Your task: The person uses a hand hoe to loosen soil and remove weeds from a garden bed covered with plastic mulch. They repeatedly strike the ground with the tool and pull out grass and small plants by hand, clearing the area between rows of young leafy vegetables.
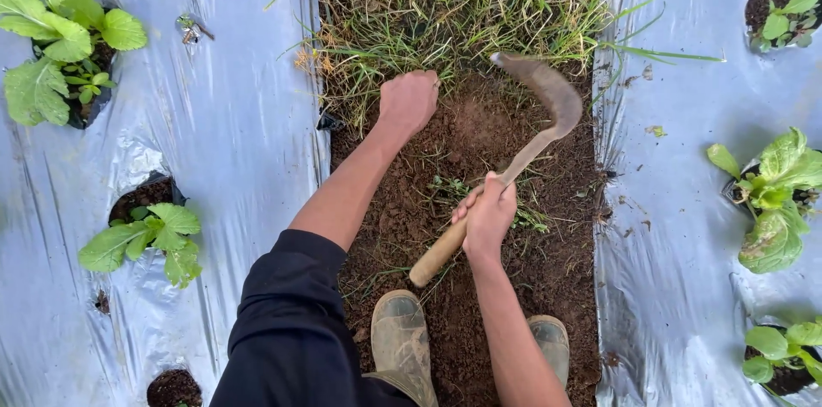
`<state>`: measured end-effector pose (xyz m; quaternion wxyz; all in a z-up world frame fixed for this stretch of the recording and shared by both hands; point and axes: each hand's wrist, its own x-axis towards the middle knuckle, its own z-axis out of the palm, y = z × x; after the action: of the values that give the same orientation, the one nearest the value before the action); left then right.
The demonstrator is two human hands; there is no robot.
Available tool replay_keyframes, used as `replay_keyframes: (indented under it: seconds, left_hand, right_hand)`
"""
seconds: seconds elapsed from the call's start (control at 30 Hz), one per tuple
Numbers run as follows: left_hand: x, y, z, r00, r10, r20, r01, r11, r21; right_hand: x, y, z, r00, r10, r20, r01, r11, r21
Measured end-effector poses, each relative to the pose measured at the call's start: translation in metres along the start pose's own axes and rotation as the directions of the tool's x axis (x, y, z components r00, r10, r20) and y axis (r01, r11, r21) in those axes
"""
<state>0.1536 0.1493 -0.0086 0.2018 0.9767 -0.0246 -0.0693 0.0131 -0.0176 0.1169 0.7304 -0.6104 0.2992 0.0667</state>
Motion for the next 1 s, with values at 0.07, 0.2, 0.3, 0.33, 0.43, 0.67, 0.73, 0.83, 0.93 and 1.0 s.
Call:
replay_keyframes:
  seconds: [0.07,0.2,0.3,0.33,0.43,0.67,0.73,0.83,0.93,1.0]
  left_hand:
    - [0.003,0.002,0.005,1.0,0.015,-0.011,-0.015,1.0,-0.004]
    - [-0.002,0.002,0.0,0.999,0.037,-0.029,-0.037,0.999,-0.006]
    - [-0.005,0.001,-0.001,0.999,0.03,-0.039,-0.031,0.999,-0.02]
    - [0.003,-0.001,0.0,0.999,0.03,-0.041,-0.031,0.999,-0.019]
    - [0.006,-0.002,0.014,0.998,0.024,-0.053,-0.026,0.999,-0.047]
    - [-0.006,0.005,-0.002,0.999,-0.002,-0.034,-0.001,0.995,-0.099]
    - [-0.005,0.003,-0.001,1.0,-0.023,-0.018,0.02,0.994,-0.108]
    - [-0.002,0.0,0.01,0.998,0.011,-0.059,-0.017,0.994,-0.109]
    - [-0.005,0.004,0.009,0.995,0.044,-0.086,-0.055,0.99,-0.127]
    - [-0.006,0.006,0.005,0.998,-0.009,-0.058,0.002,0.991,-0.133]
  right_hand:
    - [0.027,0.006,0.005,0.999,-0.051,-0.01,0.051,0.998,0.033]
    - [0.037,0.027,0.014,0.992,0.018,0.123,-0.011,0.998,-0.055]
    - [0.016,0.011,0.006,0.994,0.036,0.104,-0.025,0.994,-0.11]
    - [0.02,0.004,0.008,0.994,0.034,0.106,-0.022,0.994,-0.108]
    - [0.026,-0.003,0.008,0.997,-0.071,0.015,0.071,0.997,-0.036]
    - [0.022,0.007,0.001,0.991,0.08,0.106,-0.063,0.985,-0.161]
    - [0.02,-0.006,0.002,0.994,0.069,0.081,-0.056,0.988,-0.145]
    - [0.027,-0.008,0.005,0.998,-0.055,0.028,0.056,0.997,-0.051]
    - [0.026,0.006,0.006,0.999,-0.047,0.004,0.047,0.999,0.002]
    - [0.013,0.028,0.001,0.975,0.169,0.141,-0.159,0.984,-0.084]
